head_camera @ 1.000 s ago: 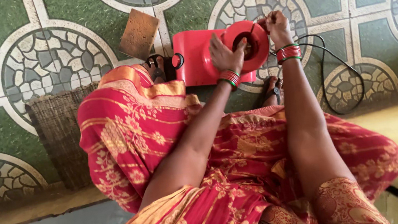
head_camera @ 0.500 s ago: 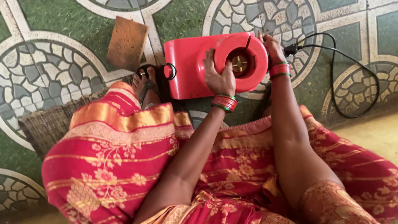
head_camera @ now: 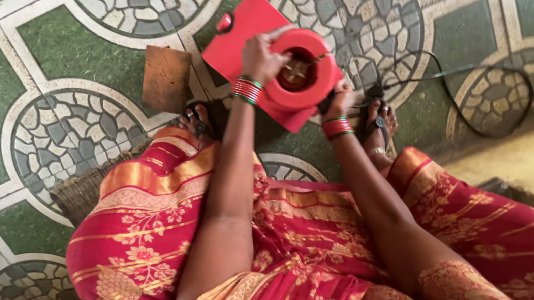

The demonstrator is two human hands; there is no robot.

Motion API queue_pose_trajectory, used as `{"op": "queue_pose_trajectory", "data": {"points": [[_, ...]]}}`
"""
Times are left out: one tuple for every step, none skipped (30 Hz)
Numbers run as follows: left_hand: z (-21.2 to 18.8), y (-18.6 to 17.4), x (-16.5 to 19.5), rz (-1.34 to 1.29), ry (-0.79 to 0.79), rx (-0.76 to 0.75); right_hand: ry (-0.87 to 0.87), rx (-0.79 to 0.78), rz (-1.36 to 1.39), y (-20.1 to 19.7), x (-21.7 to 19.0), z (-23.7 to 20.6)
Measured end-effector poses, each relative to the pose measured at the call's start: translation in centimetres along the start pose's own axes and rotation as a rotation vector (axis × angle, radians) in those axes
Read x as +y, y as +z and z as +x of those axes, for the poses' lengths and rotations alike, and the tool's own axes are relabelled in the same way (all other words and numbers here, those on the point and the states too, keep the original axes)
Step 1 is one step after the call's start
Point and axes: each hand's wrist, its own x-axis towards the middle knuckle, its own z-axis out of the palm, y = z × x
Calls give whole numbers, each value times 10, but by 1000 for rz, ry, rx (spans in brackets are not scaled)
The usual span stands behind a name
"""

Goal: The person sits on the floor working on a red mixer grinder. They hold the machine steady while using a small tool to work on a fastener at its side, then reach into the jar to manipulate the blade assembly, repeatedly turning and adjusting parts of the appliance.

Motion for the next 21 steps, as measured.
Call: {"op": "queue_pose_trajectory", "data": {"points": [[-2,-5,-6,23,36,-8,-250,-14,-119,-1,12,-7],[-5,-12,-13,-69,116,-27,-192,15,-13,-2,22,-11],[-8,-20,-21,-159,193,-46,-132,41,96,1,33,-17],[-12,-23,-26,-251,263,-68,-69,71,201,2,41,-21],[-16,-22,-30,-164,244,-46,-72,31,197,-1,46,-24],[-20,-22,-34,-72,225,-20,-72,-13,195,-3,51,-26],[-24,-22,-37,23,211,8,-74,-61,197,-4,54,-26],[-27,-19,-39,161,123,46,-103,-123,99,-5,53,-24],[-28,-13,-38,298,38,85,-136,-186,0,-7,49,-19],[-29,-7,-38,434,-45,123,-171,-247,-99,-10,45,-14],[-33,-2,-38,468,-68,128,-377,-290,-438,-14,38,-5],[-38,2,-39,503,-92,133,-577,-329,-781,-20,30,3],[-40,3,-41,539,-112,139,-470,-402,-683,-23,25,11],[-42,2,-44,451,-61,120,-363,-471,-582,-25,17,22],[-44,-3,-48,362,-10,98,-259,-535,-477,-27,12,31],[-44,-9,-51,270,40,74,-228,-596,-502,-28,6,39],[-45,-14,-54,259,88,54,-197,-656,-528,-29,0,47],[-47,-19,-56,246,135,35,-166,-717,-555,-29,-6,54],[-47,-22,-56,233,183,16,-264,-754,-641,-26,-13,60],[-47,-22,-54,368,186,11,-366,-790,-730,-20,-20,69],[-49,-21,-50,500,186,8,-466,-828,-823,-12,-27,76]]}}
